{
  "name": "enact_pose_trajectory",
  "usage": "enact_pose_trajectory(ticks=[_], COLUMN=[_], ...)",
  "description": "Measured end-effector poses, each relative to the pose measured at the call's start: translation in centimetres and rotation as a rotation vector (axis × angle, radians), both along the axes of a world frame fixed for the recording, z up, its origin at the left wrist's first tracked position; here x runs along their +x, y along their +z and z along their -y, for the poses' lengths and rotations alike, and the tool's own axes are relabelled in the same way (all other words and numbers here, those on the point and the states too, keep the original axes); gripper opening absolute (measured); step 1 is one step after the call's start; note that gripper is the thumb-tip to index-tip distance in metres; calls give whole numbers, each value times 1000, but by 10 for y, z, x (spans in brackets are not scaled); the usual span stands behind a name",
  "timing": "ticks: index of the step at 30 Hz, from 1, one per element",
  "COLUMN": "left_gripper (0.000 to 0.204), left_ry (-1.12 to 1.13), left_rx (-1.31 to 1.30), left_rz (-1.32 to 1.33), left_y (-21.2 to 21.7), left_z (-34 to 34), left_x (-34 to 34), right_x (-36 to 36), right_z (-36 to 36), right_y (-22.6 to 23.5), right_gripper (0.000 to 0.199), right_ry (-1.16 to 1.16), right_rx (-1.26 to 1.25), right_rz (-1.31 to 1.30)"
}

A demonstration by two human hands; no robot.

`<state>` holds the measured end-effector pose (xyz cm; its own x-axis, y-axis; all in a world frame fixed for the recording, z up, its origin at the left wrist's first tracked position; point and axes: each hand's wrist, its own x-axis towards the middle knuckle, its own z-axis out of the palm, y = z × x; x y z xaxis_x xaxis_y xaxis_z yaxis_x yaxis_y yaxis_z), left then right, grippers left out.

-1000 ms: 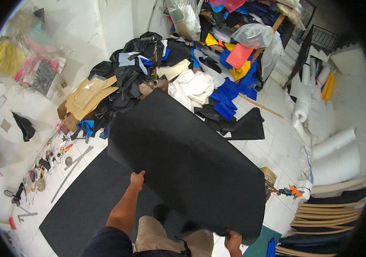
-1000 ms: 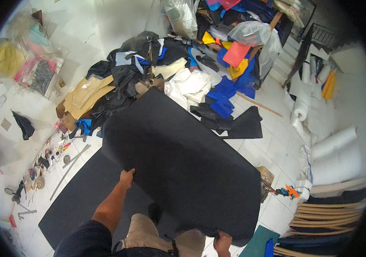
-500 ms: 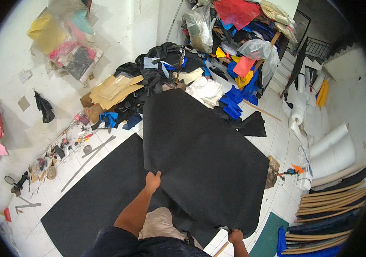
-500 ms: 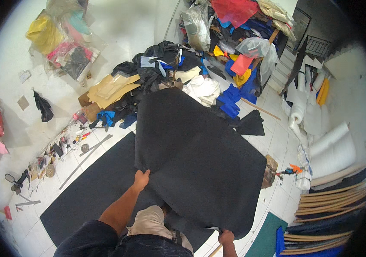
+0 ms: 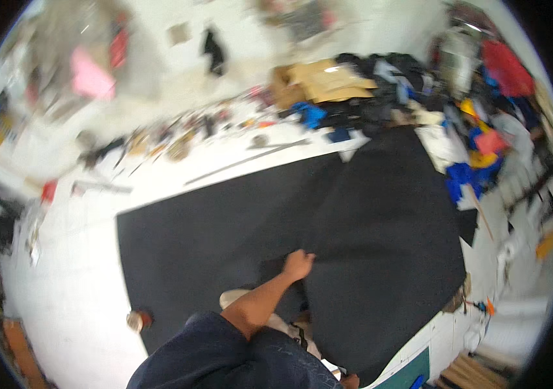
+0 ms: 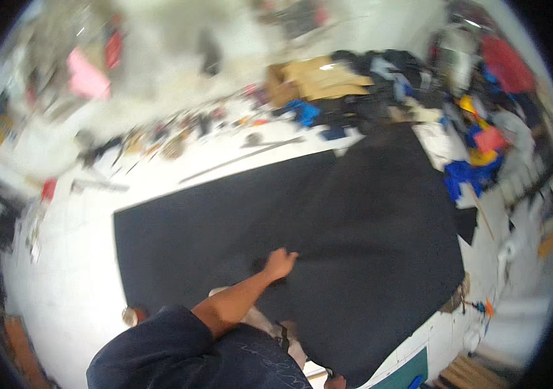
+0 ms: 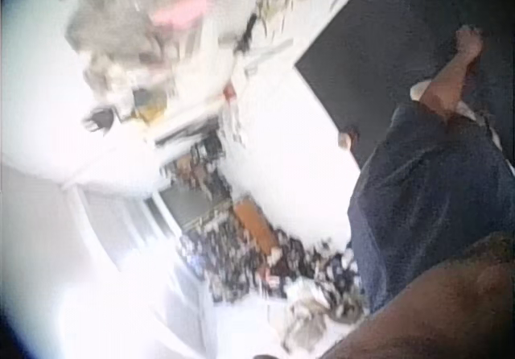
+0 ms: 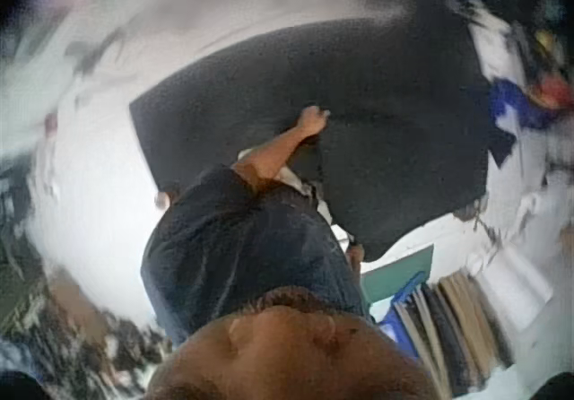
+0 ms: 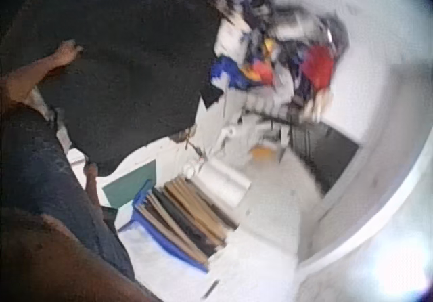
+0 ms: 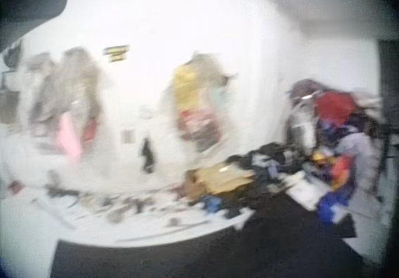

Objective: The person cuts a large black fabric sheet on the floor using shears, repeatedly folding and aligning the material to produce straight cuts. The person uses a wooden stick to measure and mark the fabric before cutting.

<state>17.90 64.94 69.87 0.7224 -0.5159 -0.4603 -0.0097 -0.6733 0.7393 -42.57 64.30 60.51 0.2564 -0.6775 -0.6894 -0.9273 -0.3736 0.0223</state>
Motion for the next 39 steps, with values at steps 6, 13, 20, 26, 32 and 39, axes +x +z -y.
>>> enact_pose_trajectory(ticks=[6, 13, 20, 26, 32, 39], left_gripper=[48, 40, 50, 51, 53, 43], left_ry=[56, -55, -167, -126, -165, -157], left_rx=[-113, -191, -166, -104, -213, -307], left_rz=[-89, -82, 13, 198, 180, -5], left_y=[-27, 15, 49, 74, 81, 43], left_z=[-138, -253, -334, -437, -548, -718], left_x=[-15, 17, 15, 64, 108, 178], right_x=[16, 11, 53, 163, 208, 274], right_z=[-82, -189, -345, -482, -638, -801], right_y=[61, 44, 33, 87, 90, 123], right_gripper=[30, 32, 33, 18, 18, 22], right_ry=[141, 227, -42, -303, -458, -516], right_rx=[47, 0, -186, -357, -563, -590], right_rz=[-47, -40, -66, -3, 71, 9])
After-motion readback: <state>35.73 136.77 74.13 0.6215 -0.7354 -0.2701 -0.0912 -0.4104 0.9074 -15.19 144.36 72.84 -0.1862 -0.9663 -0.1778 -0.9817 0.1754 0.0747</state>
